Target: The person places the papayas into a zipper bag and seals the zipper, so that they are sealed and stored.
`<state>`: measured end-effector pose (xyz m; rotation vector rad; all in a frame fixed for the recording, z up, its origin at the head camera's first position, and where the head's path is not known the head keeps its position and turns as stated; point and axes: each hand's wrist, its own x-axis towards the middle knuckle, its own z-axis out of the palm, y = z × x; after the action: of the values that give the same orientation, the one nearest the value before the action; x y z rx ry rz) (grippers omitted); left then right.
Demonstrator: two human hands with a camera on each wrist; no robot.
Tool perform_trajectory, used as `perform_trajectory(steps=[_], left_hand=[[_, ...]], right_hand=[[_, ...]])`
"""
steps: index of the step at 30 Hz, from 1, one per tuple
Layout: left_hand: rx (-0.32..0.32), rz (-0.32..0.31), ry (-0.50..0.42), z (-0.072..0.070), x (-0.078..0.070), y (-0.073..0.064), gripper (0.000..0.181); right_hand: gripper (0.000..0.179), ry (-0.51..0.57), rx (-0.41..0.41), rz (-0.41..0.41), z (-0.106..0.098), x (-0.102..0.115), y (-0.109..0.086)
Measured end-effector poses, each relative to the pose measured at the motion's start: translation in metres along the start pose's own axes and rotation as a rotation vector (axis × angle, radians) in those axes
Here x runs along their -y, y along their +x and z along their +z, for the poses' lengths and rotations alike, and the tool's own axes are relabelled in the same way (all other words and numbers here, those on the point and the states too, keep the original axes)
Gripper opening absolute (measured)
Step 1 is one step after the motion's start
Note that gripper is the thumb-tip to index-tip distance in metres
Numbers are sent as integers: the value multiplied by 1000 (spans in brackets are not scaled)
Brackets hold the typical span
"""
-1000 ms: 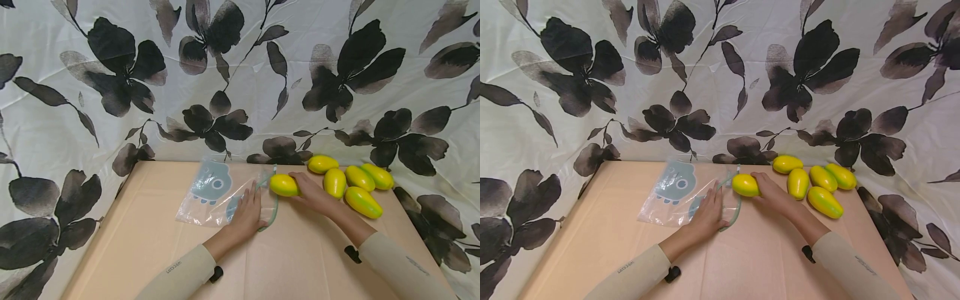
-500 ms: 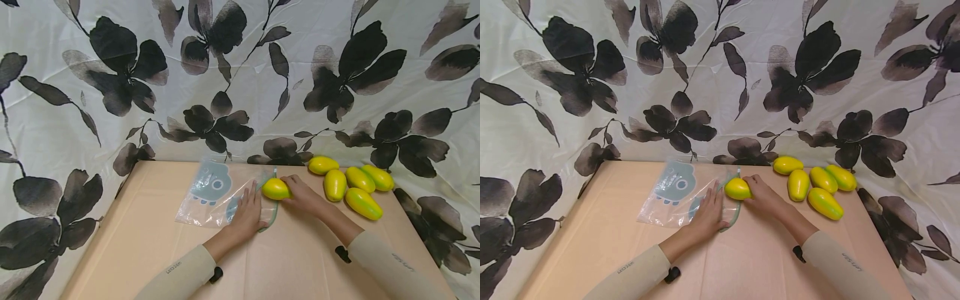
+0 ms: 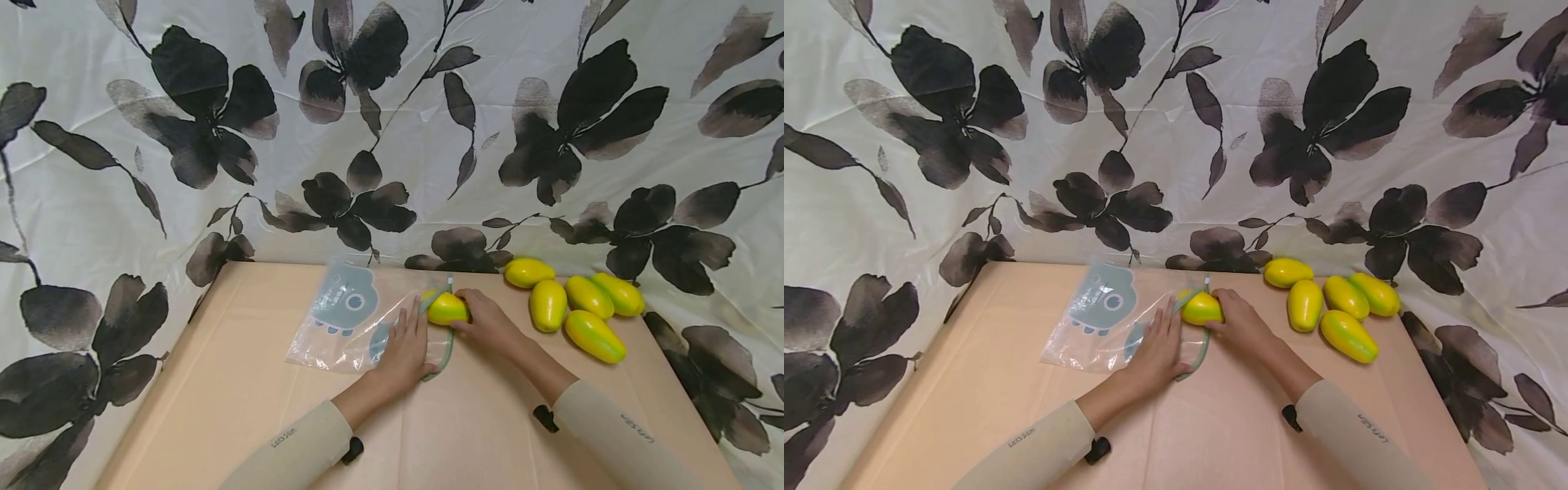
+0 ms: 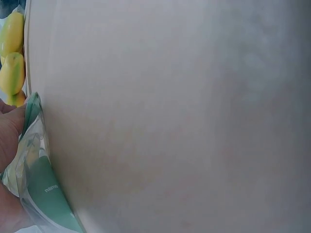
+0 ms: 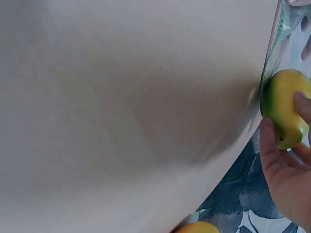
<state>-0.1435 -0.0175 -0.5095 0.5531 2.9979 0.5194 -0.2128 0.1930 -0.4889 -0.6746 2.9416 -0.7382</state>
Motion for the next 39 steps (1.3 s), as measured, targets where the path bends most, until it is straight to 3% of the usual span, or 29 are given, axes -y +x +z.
perform_trajectory(steps=[8,17,23,39], left_hand=[[0,0,6,-1,-2,0,117],[-12,1,13,3,-1,0,118],[-24,12,16,3,-2,0,121],[-29,35,19,5,0,2,122]], right_hand=[[57,74,6,-40,-1,4,1],[45,136,-36,1,5,7,6],[41,120,-104,-16,10,9,13],[48,2,-108,60,12,7,12]])
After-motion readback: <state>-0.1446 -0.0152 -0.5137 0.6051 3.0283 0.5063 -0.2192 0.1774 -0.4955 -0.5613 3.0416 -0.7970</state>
